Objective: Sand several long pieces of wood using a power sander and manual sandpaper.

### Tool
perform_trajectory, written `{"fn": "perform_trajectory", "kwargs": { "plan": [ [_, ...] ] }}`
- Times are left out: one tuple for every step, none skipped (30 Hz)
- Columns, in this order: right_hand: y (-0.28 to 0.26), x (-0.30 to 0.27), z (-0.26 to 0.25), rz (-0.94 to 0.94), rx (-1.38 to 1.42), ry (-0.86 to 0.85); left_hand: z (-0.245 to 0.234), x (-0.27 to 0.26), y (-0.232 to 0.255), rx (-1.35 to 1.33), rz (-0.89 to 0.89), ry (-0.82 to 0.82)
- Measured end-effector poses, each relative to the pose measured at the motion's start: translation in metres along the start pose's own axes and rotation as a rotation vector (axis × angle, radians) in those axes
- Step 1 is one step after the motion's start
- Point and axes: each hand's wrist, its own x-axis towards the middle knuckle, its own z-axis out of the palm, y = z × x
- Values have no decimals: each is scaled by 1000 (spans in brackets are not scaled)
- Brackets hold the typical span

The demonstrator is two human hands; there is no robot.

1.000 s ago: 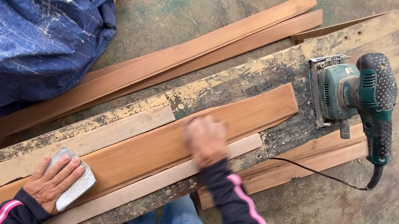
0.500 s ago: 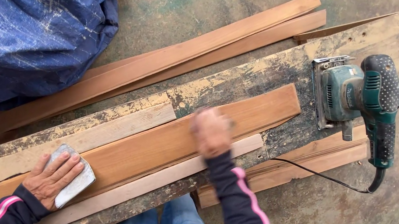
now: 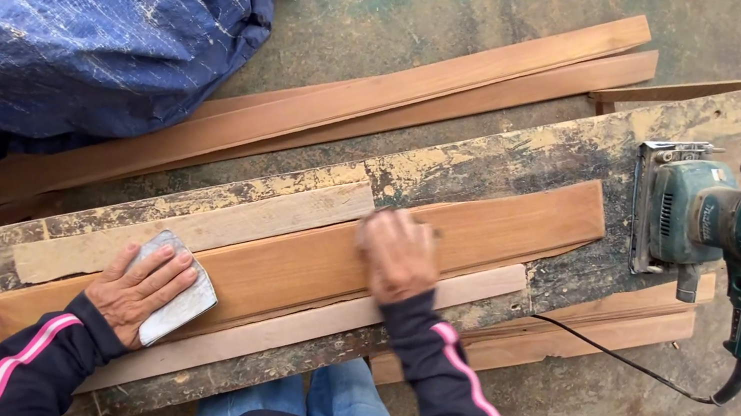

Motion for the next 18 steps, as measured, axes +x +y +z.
{"fn": "perform_trajectory", "kwargs": {
  "plan": [
    [20, 0, -7, -1, -4, -3, 0, -1, 0, -5, 1, 2],
    [41, 2, -14, 190, -99, -242, 1, 0, -1, 3, -3, -12],
    [61, 4, -22, 381, -195, -482, 2, 0, -2, 10, -8, -27],
    [59, -6, -12, 376, -201, -485, 2, -1, -1, 5, -10, -21],
    [56, -16, -3, 292, -281, -246, 1, -3, 2, -12, -11, -18],
    [56, -23, 7, 202, -356, -2, 0, -1, 1, -26, -7, -11],
    [44, -25, 5, 196, -363, 1, 4, 1, 3, -26, -5, -2],
    [31, -24, 8, 136, -302, -5, 3, 1, 1, -24, -4, 7],
    [18, -24, 13, 76, -241, -12, 5, 2, -1, -21, -2, 15],
    [26, -11, -2, 87, -240, -11, 2, 1, -2, -20, 4, 6],
    [36, 0, -15, 194, -194, -173, 1, 0, -4, -20, 11, 0],
    [47, 12, -30, 291, -147, -340, 2, 0, -2, -25, 11, 0],
    [68, -2, -28, 295, -148, -345, 2, -3, -1, -30, 12, -4],
    [91, -12, -25, 255, -279, -201, 2, -3, -1, -21, 10, 1],
    [114, -21, -23, 212, -408, -54, 1, -3, -2, -13, 7, 6],
    [107, -27, -17, 206, -417, -54, -1, 1, 1, -17, 10, 16],
    [102, -33, -11, 223, -392, -70, -3, 4, 3, -13, 15, 34],
    [95, -38, -2, 238, -358, -85, -6, 6, 4, -3, 14, 50]
  ]
}}
